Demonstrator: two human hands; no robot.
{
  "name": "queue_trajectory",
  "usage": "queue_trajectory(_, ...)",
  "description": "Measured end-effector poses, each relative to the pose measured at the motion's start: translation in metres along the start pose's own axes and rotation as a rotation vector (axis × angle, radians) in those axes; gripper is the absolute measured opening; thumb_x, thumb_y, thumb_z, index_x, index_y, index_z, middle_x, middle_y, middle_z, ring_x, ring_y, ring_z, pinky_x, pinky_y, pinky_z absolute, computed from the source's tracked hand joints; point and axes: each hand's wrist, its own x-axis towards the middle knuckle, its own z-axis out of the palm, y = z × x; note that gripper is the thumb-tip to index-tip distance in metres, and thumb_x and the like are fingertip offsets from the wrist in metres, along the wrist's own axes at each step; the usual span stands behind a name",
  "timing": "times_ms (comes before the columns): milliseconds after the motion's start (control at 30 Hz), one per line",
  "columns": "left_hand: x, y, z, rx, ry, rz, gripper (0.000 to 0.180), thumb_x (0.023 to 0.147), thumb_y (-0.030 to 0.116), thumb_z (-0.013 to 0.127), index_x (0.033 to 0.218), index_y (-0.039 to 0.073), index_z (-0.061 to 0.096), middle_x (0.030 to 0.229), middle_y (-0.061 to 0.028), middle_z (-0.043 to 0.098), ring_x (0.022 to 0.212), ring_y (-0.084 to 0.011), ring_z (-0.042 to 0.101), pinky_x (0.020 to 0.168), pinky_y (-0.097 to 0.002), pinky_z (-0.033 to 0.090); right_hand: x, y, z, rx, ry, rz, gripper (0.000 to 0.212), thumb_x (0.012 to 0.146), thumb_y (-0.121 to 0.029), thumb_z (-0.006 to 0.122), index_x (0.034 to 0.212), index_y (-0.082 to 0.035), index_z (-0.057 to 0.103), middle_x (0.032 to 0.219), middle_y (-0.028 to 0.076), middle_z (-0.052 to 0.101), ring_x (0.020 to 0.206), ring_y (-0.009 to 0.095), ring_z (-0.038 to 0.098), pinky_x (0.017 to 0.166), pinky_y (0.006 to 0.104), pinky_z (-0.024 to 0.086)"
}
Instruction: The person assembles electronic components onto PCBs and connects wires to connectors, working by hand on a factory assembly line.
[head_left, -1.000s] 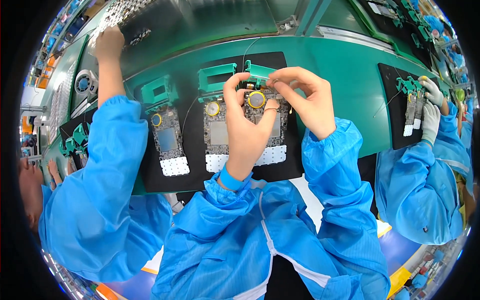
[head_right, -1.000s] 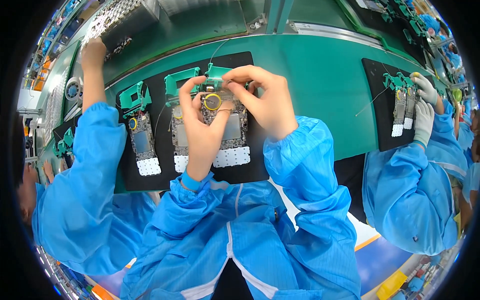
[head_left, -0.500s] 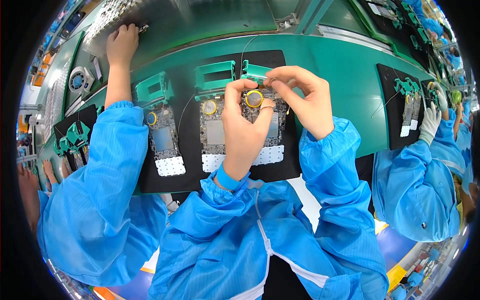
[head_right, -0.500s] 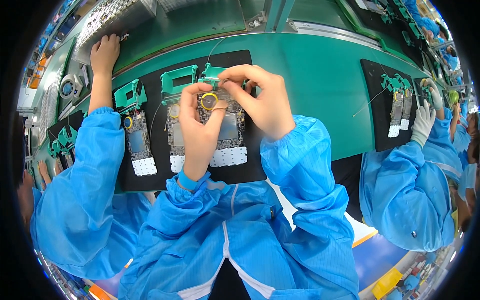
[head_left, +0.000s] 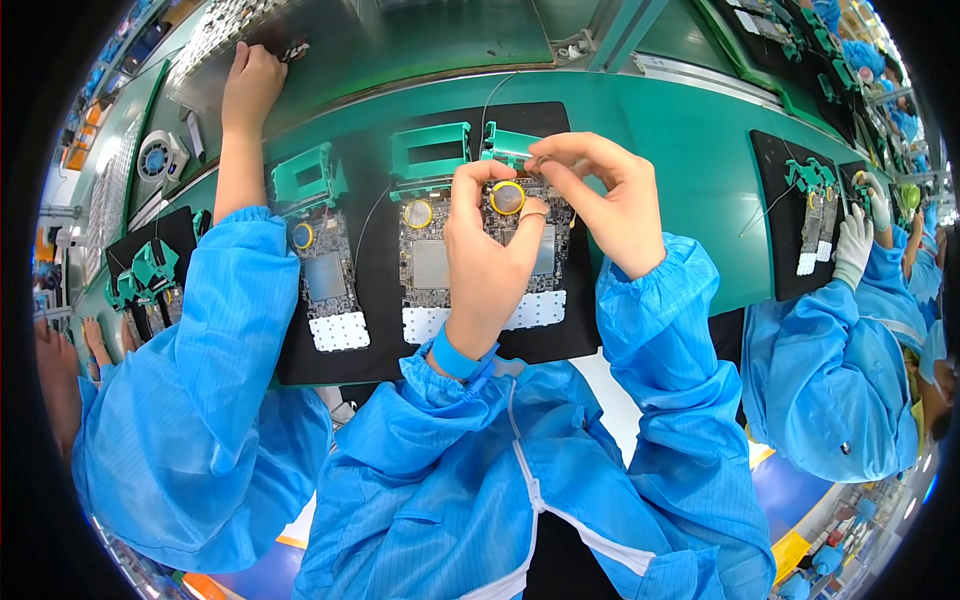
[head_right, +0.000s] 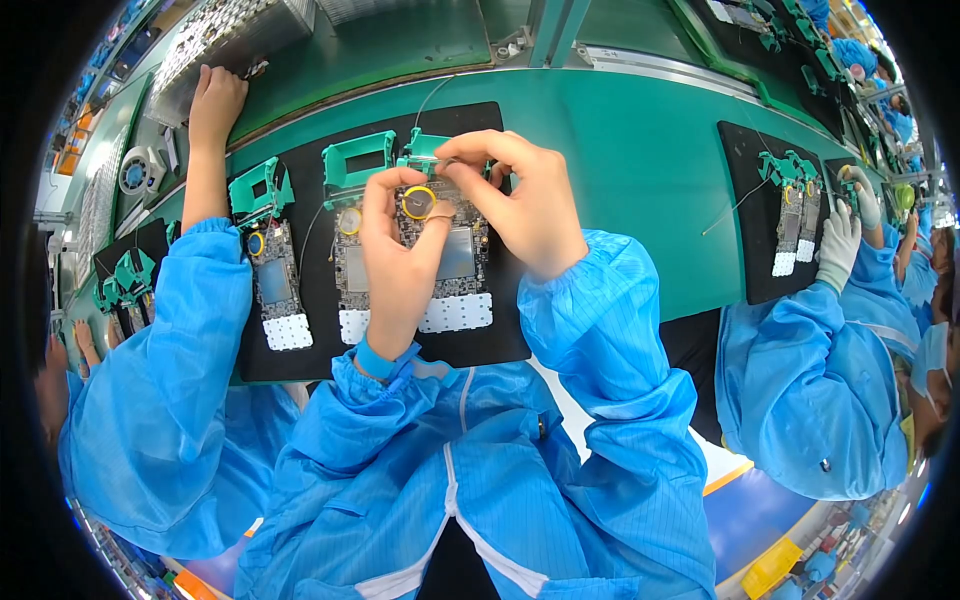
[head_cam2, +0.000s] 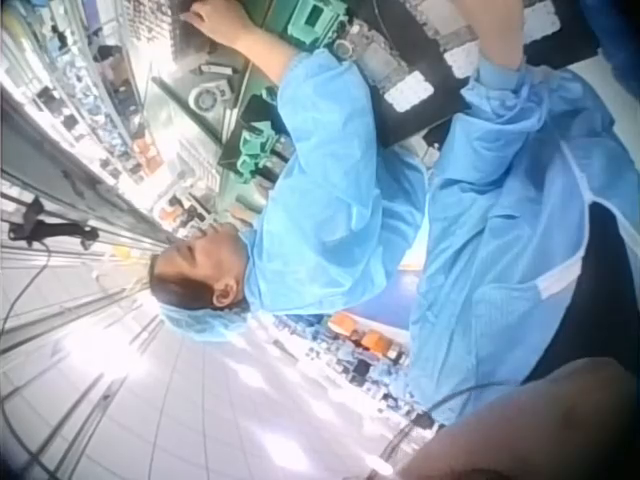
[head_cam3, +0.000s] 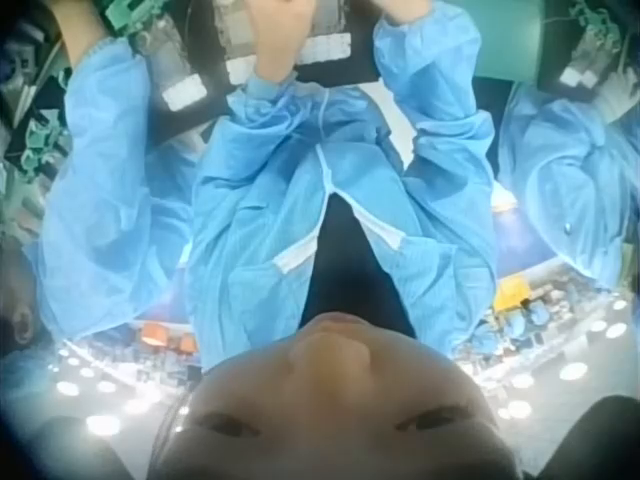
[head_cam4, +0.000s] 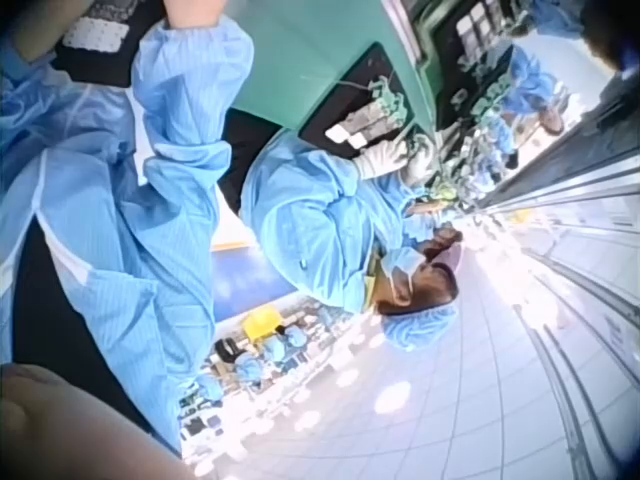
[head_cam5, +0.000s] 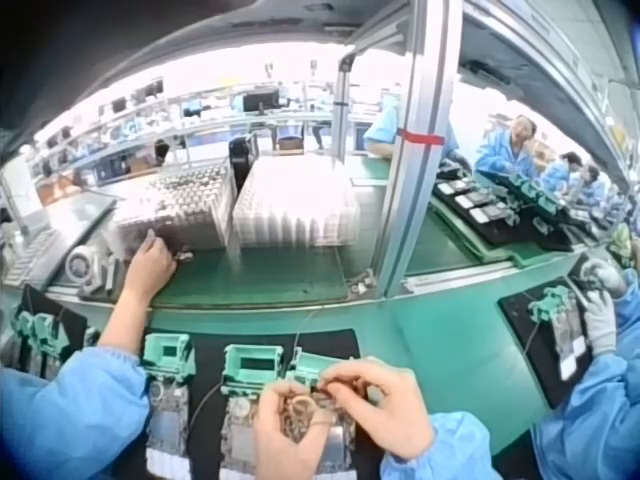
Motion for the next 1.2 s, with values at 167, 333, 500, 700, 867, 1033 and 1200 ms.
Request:
queue_trajectory(167,0.0,0.002,-0.005,0.018,0.026,0.042,0.026,0.076,-0.001,0.06,0.098,0.001,0.047,0.089,-0.0058,0.051,0.077,-0.0108,0.05,0.067,-0.0255,0.043,0.002,-0.002,0.005,0.014,-0.019,-0.009,0.017,0.081,0.001,0.06,0.096,-0.003,0.066,0.088,0.006,0.067,0.08,0.011,0.062,0.064,0.0226,0.045)
queue_trajectory(333,0.0,0.002,-0.003,0.008,0.018,0.019,0.027,0.076,-0.001,0.061,0.098,0.001,0.047,0.089,-0.0059,0.052,0.076,-0.0109,0.05,0.067,-0.0254,0.043,0.004,-0.005,0.001,-0.051,-0.037,-0.04,0.016,0.08,0.0,0.061,0.095,-0.004,0.066,0.088,0.006,0.067,0.08,0.012,0.062,0.064,0.0233,0.046)
queue_trajectory(500,0.0,0.001,-0.003,-0.002,0.022,0.018,0.027,0.076,0.0,0.061,0.098,0.0,0.047,0.088,-0.006,0.052,0.075,-0.0109,0.05,0.066,-0.0255,0.043,0.008,-0.006,-0.002,-0.129,-0.074,-0.097,0.015,0.079,-0.001,0.062,0.093,-0.004,0.067,0.087,0.006,0.067,0.08,0.014,0.062,0.062,0.0245,0.046)
queue_trajectory(700,0.001,0.0,-0.002,-0.026,0.016,0.003,0.026,0.076,0.0,0.06,0.098,0.001,0.047,0.087,-0.0061,0.053,0.075,-0.0116,0.051,0.066,-0.0265,0.044,0.01,-0.009,-0.01,-0.158,-0.146,-0.141,0.015,0.077,0.0,0.063,0.091,-0.004,0.067,0.087,0.006,0.067,0.077,0.015,0.06,0.06,0.0261,0.047)
queue_trajectory(867,-0.001,-0.001,-0.001,0.057,0.022,0.017,0.024,0.076,0.002,0.06,0.097,0.001,0.047,0.084,-0.0082,0.054,0.075,-0.0127,0.053,0.065,-0.0271,0.044,0.012,-0.01,-0.013,-0.384,-0.235,-0.369,0.021,0.074,0.0,0.065,0.094,-0.006,0.067,0.083,0.007,0.065,0.077,0.021,0.06,0.063,0.0322,0.049)
queue_trajectory(1033,-0.004,-0.012,-0.004,0.003,0.028,0.033,0.024,0.078,0.001,0.057,0.098,0.001,0.045,0.08,-0.0082,0.054,0.073,-0.0133,0.052,0.064,-0.0268,0.043,0.003,-0.011,-0.009,-0.434,-0.296,-0.375,0.027,0.073,0.002,0.065,0.098,-0.007,0.066,0.086,0.007,0.065,0.078,0.024,0.06,0.066,0.0335,0.05)
queue_trajectory(1200,-0.005,-0.008,-0.004,-0.098,0.052,-0.031,0.019,0.083,0.0,0.049,0.101,0.001,0.043,0.077,-0.0071,0.053,0.069,-0.0131,0.05,0.06,-0.0267,0.041,-0.002,-0.007,-0.007,-0.285,-0.22,-0.308,0.025,0.074,0.004,0.064,0.097,-0.004,0.065,0.087,0.008,0.066,0.075,0.02,0.061,0.062,0.0315,0.05)
